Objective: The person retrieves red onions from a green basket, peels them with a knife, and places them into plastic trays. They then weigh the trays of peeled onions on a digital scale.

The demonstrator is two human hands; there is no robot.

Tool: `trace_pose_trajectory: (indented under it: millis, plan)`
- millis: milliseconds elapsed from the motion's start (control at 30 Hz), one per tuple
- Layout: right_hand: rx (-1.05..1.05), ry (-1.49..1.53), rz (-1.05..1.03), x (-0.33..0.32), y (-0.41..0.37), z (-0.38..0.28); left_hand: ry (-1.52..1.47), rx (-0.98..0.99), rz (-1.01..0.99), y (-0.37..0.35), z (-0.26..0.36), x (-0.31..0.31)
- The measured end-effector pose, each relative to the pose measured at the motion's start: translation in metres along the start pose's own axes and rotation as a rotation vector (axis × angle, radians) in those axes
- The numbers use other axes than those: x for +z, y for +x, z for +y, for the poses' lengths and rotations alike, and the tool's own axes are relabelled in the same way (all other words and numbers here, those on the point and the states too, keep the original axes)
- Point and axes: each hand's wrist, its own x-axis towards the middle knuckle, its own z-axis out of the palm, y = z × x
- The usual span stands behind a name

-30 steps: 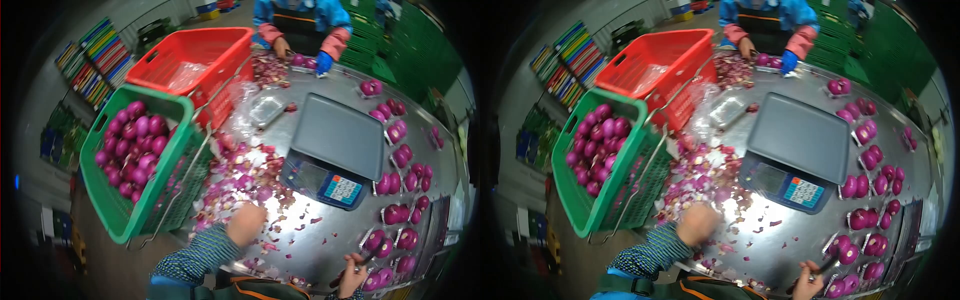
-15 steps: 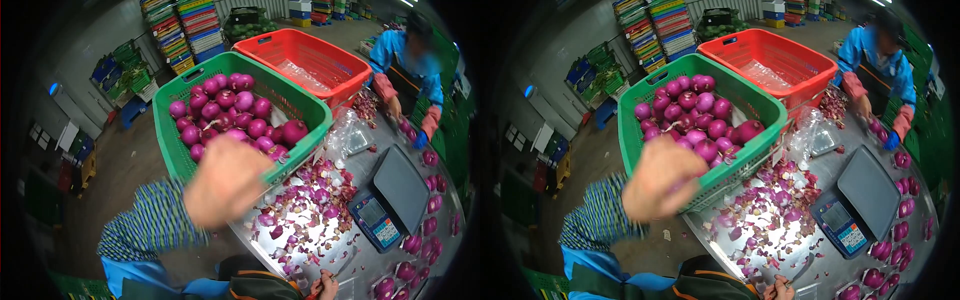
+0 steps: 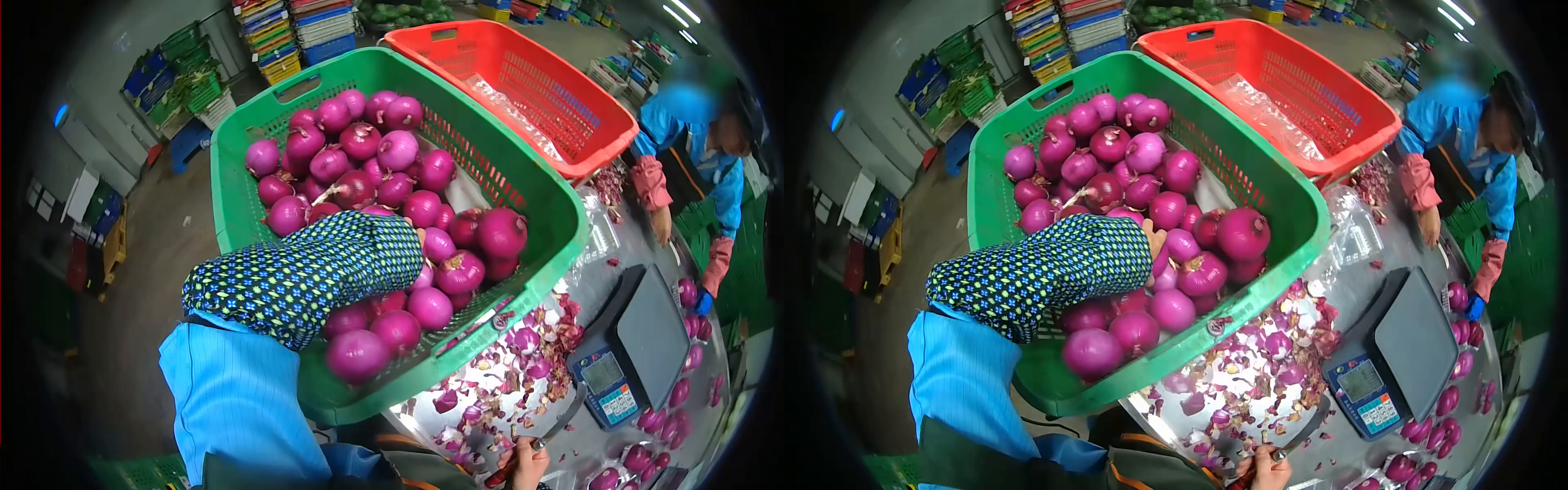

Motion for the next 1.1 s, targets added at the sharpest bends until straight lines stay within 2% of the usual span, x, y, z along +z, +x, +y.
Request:
trace_pose_trajectory:
  millis: [33,67,100,133,167,200,233,300,333,367,400,433,467,567,633,767,800,867,900,933,967,1000,1067,1100]
  plan:
    - [-0.059,-0.085,0.012,0.0,-0.006,-0.002,0.036,-0.012,-0.02,-0.006,0.005,-0.011]
    - [-0.02,-0.047,-0.006,-0.001,-0.012,-0.005,0.078,-0.023,-0.033,-0.008,0.009,-0.02]
    - [-0.022,-0.019,0.005,-0.003,-0.015,-0.004,-0.083,-0.165,-0.004,0.086,-0.037,0.054]
    - [-0.052,-0.032,0.033,-0.005,-0.018,-0.001,-0.538,0.126,0.163,0.035,-0.044,-0.014]
    - [-0.073,-0.047,0.059,-0.009,-0.024,0.003,-0.817,0.131,0.099,0.015,-0.054,-0.05]
    - [-0.019,-0.045,0.025,-0.012,-0.032,-0.005,-0.776,0.169,0.067,-0.011,-0.058,-0.085]
    - [0.052,-0.037,-0.04,-0.02,-0.032,0.0,-0.623,0.182,0.066,-0.009,-0.073,-0.082]
    - [0.072,-0.045,-0.13,-0.018,-0.034,-0.004,-0.252,0.213,0.202,-0.018,-0.061,-0.08]
    - [0.056,0.002,-0.167,-0.018,-0.033,0.006,-0.223,0.173,0.213,-0.016,-0.048,-0.068]
    - [0.042,-0.021,-0.209,-0.018,-0.037,0.003,-0.223,0.24,0.129,-0.006,-0.037,-0.057]
    - [0.007,-0.045,-0.214,-0.018,-0.044,-0.001,-0.145,0.239,0.293,0.01,-0.029,-0.024]
    - [-0.027,-0.068,-0.215,-0.019,-0.05,-0.006,-0.099,0.123,0.193,0.022,-0.018,-0.005]
    - [-0.037,-0.07,-0.214,-0.022,-0.057,-0.008,0.03,0.05,0.309,0.013,0.0,0.013]
    - [-0.174,-0.151,-0.152,-0.031,-0.07,-0.013,0.115,-0.096,0.239,0.026,0.026,0.034]
    - [-0.199,-0.175,0.005,-0.038,-0.077,-0.008,0.131,-0.144,0.185,0.033,0.026,0.04]
    - [-0.155,-0.146,0.06,-0.059,-0.066,0.021,0.084,-0.124,0.067,0.056,-0.021,0.032]
    - [-0.143,-0.138,0.061,-0.057,-0.067,0.014,-0.143,0.121,0.049,0.017,-0.032,-0.019]
    - [-0.065,-0.111,0.019,-0.053,-0.063,-0.006,-0.681,0.191,0.028,-0.045,-0.038,-0.081]
    - [-0.059,-0.108,0.007,-0.054,-0.051,0.0,-1.091,0.361,-0.048,-0.081,-0.035,-0.097]
    - [-0.159,0.018,-0.136,-0.055,-0.033,0.014,-1.306,0.44,-0.08,-0.118,-0.02,-0.109]
    - [-0.251,0.148,-0.275,-0.056,-0.025,0.024,-1.495,0.496,-0.115,-0.147,-0.004,-0.108]
    - [-0.249,0.109,-0.311,-0.048,-0.029,0.008,-1.622,0.538,-0.223,-0.169,0.016,-0.098]
    - [-0.251,0.111,-0.388,-0.033,-0.033,-0.014,-1.942,0.408,-0.212,-0.214,0.072,-0.052]
    - [-0.255,0.152,-0.424,-0.031,-0.034,-0.008,-2.066,0.345,-0.394,-0.225,0.092,-0.023]
